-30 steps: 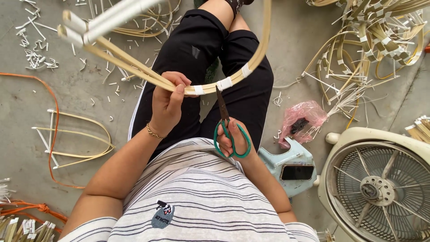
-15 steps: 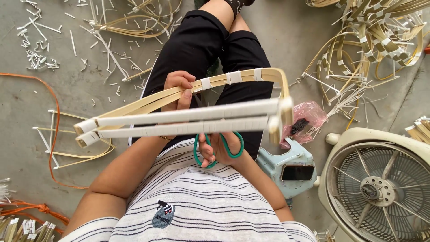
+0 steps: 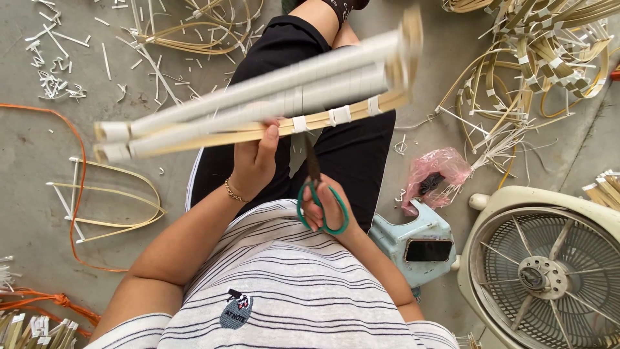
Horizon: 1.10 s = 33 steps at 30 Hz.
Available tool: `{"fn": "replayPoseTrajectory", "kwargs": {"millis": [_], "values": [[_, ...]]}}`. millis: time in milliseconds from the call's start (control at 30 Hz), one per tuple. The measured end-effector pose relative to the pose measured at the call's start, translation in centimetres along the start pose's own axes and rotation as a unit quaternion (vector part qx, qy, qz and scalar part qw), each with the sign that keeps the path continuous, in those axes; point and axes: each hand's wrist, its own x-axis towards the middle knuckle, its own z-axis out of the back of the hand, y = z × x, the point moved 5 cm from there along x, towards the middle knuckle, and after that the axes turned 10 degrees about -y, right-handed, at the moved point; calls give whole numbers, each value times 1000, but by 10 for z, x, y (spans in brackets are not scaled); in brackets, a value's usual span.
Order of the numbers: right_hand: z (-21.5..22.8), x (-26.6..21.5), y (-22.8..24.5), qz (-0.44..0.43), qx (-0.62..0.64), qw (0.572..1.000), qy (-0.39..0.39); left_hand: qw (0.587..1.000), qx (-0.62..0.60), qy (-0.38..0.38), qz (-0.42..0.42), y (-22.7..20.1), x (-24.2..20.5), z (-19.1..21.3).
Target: The recorder is assembling and weaving bamboo or wood strips onto a white plastic and wood frame, likely for furniture manufacturing, using scissors to trim excess.
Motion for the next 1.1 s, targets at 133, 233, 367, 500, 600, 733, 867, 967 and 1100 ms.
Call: {"fn": "replayPoseTrajectory", "kwargs": {"millis": [133, 233, 367, 500, 600, 733, 867, 967, 1100], "values": [[27, -13, 32, 131, 0, 991, -4, 998, -10, 12, 67, -2, 13, 1], [62, -18, 86, 289, -35, 956, -43, 987, -30, 44, 155, 8, 15, 4], [93, -3, 130, 358, -228, 879, -217, 942, 28, 142, 303, 33, 8, 7], [103, 18, 112, 304, -227, 893, -242, 916, 93, 186, 343, 46, -3, 20], [125, 26, 88, 257, -147, 924, -241, 904, 120, 213, 350, 49, -5, 28], [117, 26, 85, 244, -124, 932, -238, 894, 141, 239, 351, 48, -1, 25], [109, 18, 85, 255, -108, 939, -206, 889, 145, 223, 373, 41, 1, 19], [111, 14, 82, 261, -109, 938, -198, 894, 154, 189, 376, 48, 0, 22], [173, 27, 78, 268, -177, 890, -324, 923, 44, 87, 373, 76, 33, 45]]}}
